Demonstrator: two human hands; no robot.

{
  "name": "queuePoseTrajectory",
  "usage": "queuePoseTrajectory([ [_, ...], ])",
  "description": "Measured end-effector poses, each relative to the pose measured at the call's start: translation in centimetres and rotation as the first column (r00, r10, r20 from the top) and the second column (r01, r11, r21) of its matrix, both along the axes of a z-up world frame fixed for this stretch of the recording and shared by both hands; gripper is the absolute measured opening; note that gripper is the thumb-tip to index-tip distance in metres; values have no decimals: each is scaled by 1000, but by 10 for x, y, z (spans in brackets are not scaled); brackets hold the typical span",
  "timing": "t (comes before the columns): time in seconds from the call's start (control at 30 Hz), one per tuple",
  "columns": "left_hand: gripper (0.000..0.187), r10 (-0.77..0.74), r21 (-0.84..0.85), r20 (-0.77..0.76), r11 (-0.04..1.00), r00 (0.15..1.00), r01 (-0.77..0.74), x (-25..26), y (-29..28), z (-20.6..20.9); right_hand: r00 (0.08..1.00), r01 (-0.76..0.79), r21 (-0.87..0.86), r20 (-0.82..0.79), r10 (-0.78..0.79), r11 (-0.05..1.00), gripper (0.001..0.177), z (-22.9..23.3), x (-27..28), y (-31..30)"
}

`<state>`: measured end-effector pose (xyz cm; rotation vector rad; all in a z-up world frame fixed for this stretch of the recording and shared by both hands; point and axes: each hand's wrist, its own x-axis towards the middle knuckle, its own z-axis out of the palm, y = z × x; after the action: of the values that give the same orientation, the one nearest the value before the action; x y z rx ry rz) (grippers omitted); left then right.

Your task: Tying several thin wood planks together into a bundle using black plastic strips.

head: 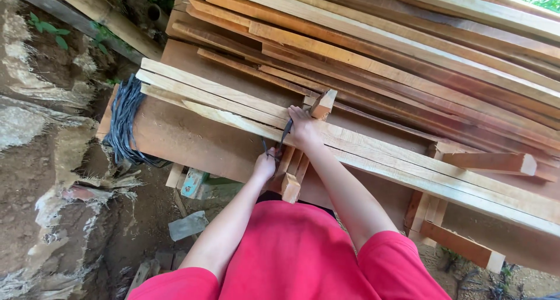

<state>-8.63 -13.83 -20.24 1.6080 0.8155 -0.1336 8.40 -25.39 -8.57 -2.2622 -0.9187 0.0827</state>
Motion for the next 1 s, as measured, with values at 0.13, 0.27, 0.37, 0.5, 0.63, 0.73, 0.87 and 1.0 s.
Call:
queuePoseTrajectory([
  [0.13, 53, -119, 212, -139, 966, 983, 147, -6, 9, 20, 1000, -20, -44, 12, 20, 999, 42, 0, -4, -3],
  [0.27, 47, 231, -318, -100, 914, 968, -251, -5, 11, -18, 997, -31, -32, 71, 33, 999, 49, 12, -7, 0],
  [0.37, 46, 518, -679, -146, 567, 843, -466, 7, 12, -29, 995, 9, -18, 96, -7, 1000, 40, 19, -6, 4],
  [0.5, 43, 710, -751, -309, 227, 633, -620, 31, 10, -23, 996, 64, -116, 64, -57, 991, 21, 36, -2, 16],
  [0.63, 41, 789, -776, -293, 134, 540, -617, 44, 12, -57, 991, 119, -134, 83, -108, 984, 34, 37, 13, 33],
  [0.73, 44, 744, -730, -354, 158, 566, -665, 65, 12, 28, 994, 8, -173, -102, -26, 985, 32, 23, 33, 46],
  [0.87, 56, 756, -746, -374, 99, 538, -659, 79, 13, 73, 944, -87, -401, -324, -53, 912, 52, -8, 53, 67],
  [1.0, 61, 758, -750, -395, 60, 519, -659, 89, 17, 84, 848, -238, -576, -516, -122, 782, 82, -31, 77, 88],
])
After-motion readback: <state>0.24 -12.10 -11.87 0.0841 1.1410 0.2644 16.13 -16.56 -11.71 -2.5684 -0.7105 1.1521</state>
